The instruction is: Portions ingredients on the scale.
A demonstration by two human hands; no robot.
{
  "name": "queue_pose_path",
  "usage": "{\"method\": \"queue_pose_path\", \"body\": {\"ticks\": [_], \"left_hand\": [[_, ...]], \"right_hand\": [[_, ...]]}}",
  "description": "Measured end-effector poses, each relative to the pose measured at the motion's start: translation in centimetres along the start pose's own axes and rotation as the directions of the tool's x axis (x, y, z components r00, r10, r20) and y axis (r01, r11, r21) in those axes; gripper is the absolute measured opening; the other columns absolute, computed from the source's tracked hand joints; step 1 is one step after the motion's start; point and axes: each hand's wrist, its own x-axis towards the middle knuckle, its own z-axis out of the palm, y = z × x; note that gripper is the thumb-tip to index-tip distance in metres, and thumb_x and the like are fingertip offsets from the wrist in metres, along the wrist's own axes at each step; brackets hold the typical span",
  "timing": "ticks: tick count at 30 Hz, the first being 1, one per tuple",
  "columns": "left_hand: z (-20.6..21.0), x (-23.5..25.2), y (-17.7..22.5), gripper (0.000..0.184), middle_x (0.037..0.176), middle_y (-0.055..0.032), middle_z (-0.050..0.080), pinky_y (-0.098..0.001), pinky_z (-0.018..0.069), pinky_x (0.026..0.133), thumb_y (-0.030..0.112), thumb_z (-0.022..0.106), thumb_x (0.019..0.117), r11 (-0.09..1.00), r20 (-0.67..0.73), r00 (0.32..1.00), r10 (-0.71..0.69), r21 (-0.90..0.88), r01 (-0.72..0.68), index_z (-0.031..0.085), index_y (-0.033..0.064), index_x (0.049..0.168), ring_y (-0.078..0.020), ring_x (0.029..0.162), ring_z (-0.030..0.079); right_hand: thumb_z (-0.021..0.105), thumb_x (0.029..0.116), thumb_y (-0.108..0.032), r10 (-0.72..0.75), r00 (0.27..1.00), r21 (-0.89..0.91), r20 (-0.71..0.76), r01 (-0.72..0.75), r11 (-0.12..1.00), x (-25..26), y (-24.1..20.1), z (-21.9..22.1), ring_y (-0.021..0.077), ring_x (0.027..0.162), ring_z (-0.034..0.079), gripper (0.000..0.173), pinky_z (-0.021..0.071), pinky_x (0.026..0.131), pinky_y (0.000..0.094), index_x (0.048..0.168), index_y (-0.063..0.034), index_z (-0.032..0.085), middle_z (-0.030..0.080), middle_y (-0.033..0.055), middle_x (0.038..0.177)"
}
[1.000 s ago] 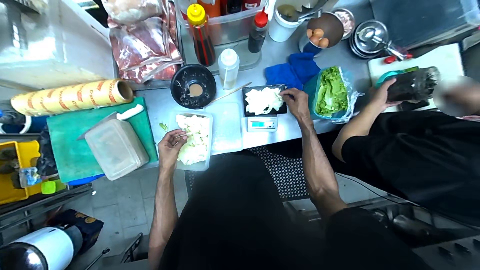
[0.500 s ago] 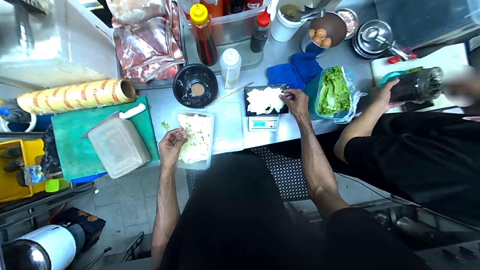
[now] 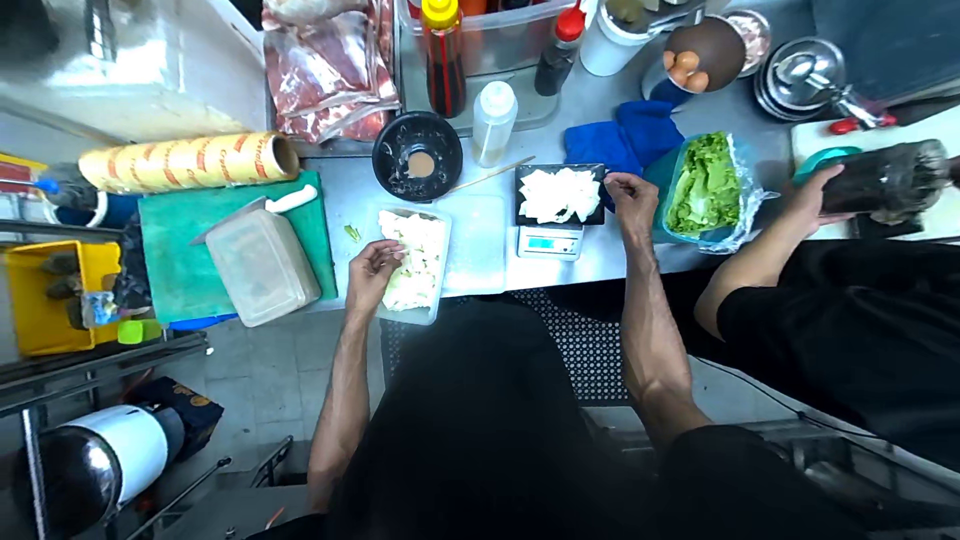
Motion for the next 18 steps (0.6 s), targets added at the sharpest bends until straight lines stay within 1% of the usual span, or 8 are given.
{"method": "queue_pose_path", "body": {"ticks": [2,4,6,8,10,13,16,18], "left_hand": [[1.3,0.3,1.1,0.034,0.131,-0.0083,0.068,-0.0432,0.0589,0.096,0.009,0.064,0.1004,0.985,0.138,0.990,0.010,0.169,-0.034,0.061,0.0089,0.134,-0.0217,0.113,0.070],[3.0,1.1,1.5,0.046,0.147,-0.0043,0.058,-0.0480,0.0520,0.107,0.016,0.067,0.0997,0.884,0.229,0.973,0.004,0.455,-0.111,0.056,0.0160,0.145,-0.0239,0.131,0.059],[5.3,4.3,-0.4,0.072,0.159,-0.0074,0.044,-0.0591,0.0339,0.117,0.018,0.076,0.0869,0.655,0.284,0.959,-0.009,0.726,-0.209,0.049,0.0171,0.153,-0.0339,0.148,0.037],[6.9,6.5,-2.4,0.102,0.164,-0.0149,0.033,-0.0728,0.0233,0.115,0.025,0.089,0.0699,0.465,0.246,0.966,-0.084,0.867,-0.180,0.038,0.0190,0.158,-0.0449,0.151,0.024],[7.2,7.7,-2.9,0.106,0.159,-0.0169,0.039,-0.0740,0.0322,0.107,0.030,0.090,0.0652,0.388,0.148,0.983,-0.106,0.917,-0.096,0.038,0.0203,0.157,-0.0459,0.147,0.032],[6.1,9.3,-3.3,0.079,0.137,-0.0128,0.061,-0.0700,0.0437,0.094,0.037,0.086,0.0703,0.354,0.115,0.992,-0.050,0.931,-0.090,0.056,0.0181,0.141,-0.0426,0.133,0.049],[4.1,9.0,-3.0,0.055,0.124,-0.0101,0.070,-0.0640,0.0443,0.100,0.035,0.083,0.0770,0.478,0.131,0.989,0.065,0.866,-0.146,0.066,0.0176,0.126,-0.0370,0.125,0.058],[2.1,6.5,-2.7,0.049,0.121,-0.0167,0.067,-0.0621,0.0462,0.101,0.029,0.083,0.0805,0.657,0.122,0.978,0.169,0.726,-0.204,0.066,0.0130,0.123,-0.0389,0.118,0.061]], "right_hand": [[0.066,0.1001,-0.029,0.007,1.000,0.042,-0.013,-0.007,0.999,-0.4,-0.6,0.2,0.0132,0.087,0.068,0.028,0.0561,0.082,0.0355,0.115,-0.0070,0.074,0.074,0.0091,0.105],[0.065,0.1003,-0.030,-0.013,1.000,0.076,-0.008,0.014,0.997,-1.0,-1.3,0.7,0.0113,0.086,0.068,0.028,0.0570,0.081,0.0334,0.114,-0.0083,0.074,0.074,0.0067,0.103],[0.066,0.1000,-0.031,-0.047,0.999,0.096,0.002,0.046,0.994,-1.6,-2.5,1.1,0.0097,0.086,0.068,0.027,0.0571,0.081,0.0313,0.113,-0.0089,0.074,0.074,0.0051,0.102],[0.067,0.0999,-0.031,-0.082,0.997,0.112,0.012,0.080,0.990,-2.4,-3.8,1.3,0.0097,0.088,0.068,0.027,0.0569,0.082,0.0307,0.114,-0.0086,0.075,0.074,0.0051,0.104],[0.066,0.1004,-0.030,-0.097,0.995,0.143,0.026,0.092,0.985,-3.1,-4.8,1.7,0.0099,0.088,0.068,0.027,0.0573,0.081,0.0305,0.114,-0.0076,0.074,0.074,0.0055,0.104],[0.065,0.1010,-0.028,-0.067,0.996,0.176,0.059,0.055,0.983,-4.3,-5.6,2.8,0.0122,0.087,0.070,0.027,0.0594,0.080,0.0332,0.115,-0.0067,0.073,0.074,0.0064,0.106],[0.065,0.1008,-0.027,-0.074,0.994,0.200,0.083,0.057,0.978,-5.5,-6.6,3.5,0.0125,0.088,0.070,0.026,0.0595,0.082,0.0342,0.115,-0.0067,0.074,0.074,0.0067,0.105],[0.066,0.1009,-0.026,-0.080,0.991,0.233,0.105,0.054,0.971,-6.7,-7.3,3.9,0.0133,0.087,0.071,0.025,0.0604,0.080,0.0350,0.114,-0.0068,0.074,0.074,0.0068,0.105]]}}
